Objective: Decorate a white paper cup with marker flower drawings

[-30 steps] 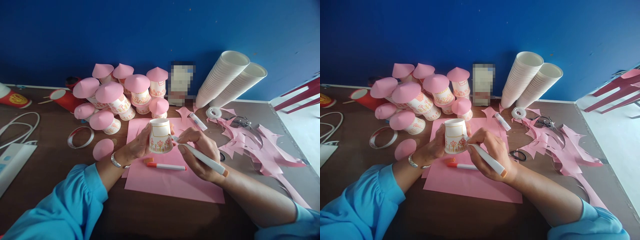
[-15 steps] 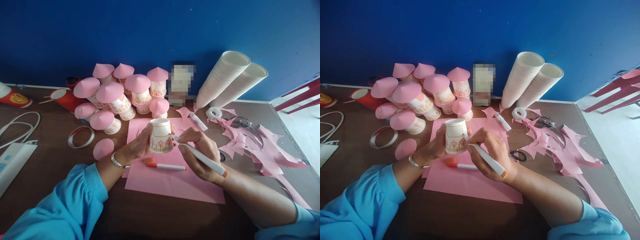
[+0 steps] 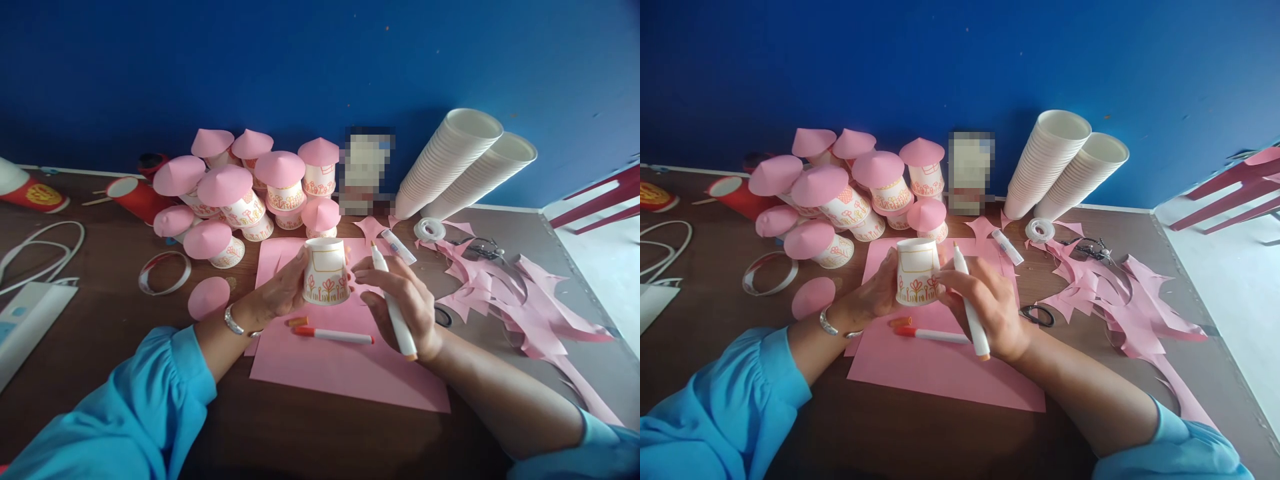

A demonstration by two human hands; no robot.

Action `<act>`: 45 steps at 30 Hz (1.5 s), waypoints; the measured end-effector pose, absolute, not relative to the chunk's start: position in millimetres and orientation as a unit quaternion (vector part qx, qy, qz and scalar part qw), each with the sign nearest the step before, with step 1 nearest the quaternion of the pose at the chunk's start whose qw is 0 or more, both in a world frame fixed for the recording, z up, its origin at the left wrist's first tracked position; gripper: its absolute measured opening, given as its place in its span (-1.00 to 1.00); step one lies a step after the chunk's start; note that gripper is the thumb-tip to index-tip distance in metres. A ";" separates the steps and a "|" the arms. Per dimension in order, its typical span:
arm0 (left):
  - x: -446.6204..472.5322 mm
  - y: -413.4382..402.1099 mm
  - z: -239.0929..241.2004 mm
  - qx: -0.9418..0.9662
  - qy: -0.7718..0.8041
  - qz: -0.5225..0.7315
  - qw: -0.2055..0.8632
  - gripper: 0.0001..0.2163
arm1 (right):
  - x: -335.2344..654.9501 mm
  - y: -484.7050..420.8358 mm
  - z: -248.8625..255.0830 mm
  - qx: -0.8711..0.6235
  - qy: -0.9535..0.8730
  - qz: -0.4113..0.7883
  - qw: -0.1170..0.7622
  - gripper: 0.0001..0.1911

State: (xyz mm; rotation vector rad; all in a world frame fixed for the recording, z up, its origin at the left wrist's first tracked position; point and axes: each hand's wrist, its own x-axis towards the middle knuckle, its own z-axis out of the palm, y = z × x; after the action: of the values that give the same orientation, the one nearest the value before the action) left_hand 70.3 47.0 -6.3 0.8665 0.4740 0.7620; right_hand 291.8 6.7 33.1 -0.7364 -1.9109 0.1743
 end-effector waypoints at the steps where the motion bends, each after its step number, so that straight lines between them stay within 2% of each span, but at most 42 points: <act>1: 71.9 47.6 -7.4 0.406 0.223 0.360 0.810 -0.42 | 292.2 7.9 29.4 -0.310 -0.805 0.047 0.504 -0.64; 4: 79.1 49.1 -4.9 0.401 0.227 0.378 0.803 -0.45 | 292.7 10.5 20.9 -0.322 -0.814 -0.007 0.483 -0.40; 6: 83.3 49.7 -1.6 0.402 0.219 0.387 0.800 -0.48 | 292.5 11.4 18.3 -0.324 -0.817 -0.027 0.477 -0.34; 10: 85.2 50.0 1.4 0.472 0.174 0.379 0.777 -0.44 | 291.8 11.9 18.9 -0.332 -0.824 -0.055 0.457 -0.45; 13: 83.2 50.3 1.4 0.519 0.147 0.335 0.773 -0.49 | 292.3 11.6 19.5 -0.331 -0.833 -0.056 0.440 -0.51; 16: 82.0 50.6 2.7 0.520 0.160 0.314 0.778 -0.58 | 293.5 11.3 18.4 -0.330 -0.840 -0.057 0.427 -0.48; 21: 83.8 48.6 13.0 0.521 0.225 0.352 0.744 -0.68 | 296.0 9.3 21.6 -0.316 -0.839 -0.064 0.439 -0.37; 25: 86.6 47.1 23.0 0.535 0.243 0.358 0.726 -0.66 | 295.9 4.0 31.1 -0.291 -0.844 -0.052 0.446 -0.42; 30: 88.1 48.1 22.1 0.538 0.266 0.360 0.714 -0.59 | 291.0 1.5 35.9 -0.262 -0.839 -0.017 0.477 -0.65; 38: 87.2 49.0 15.6 0.552 0.272 0.343 0.709 -0.52 | 290.8 4.0 33.2 -0.269 -0.830 -0.044 0.486 -0.75; 45: 87.4 49.2 15.7 0.543 0.265 0.332 0.725 -0.54 | 288.5 6.1 35.0 -0.276 -0.830 -0.067 0.480 -0.80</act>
State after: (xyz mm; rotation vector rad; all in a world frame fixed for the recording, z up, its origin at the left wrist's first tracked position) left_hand 87.4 49.2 15.7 1.1980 0.5845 0.7321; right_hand 288.5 6.1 35.0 -0.6733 -2.0260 -0.1643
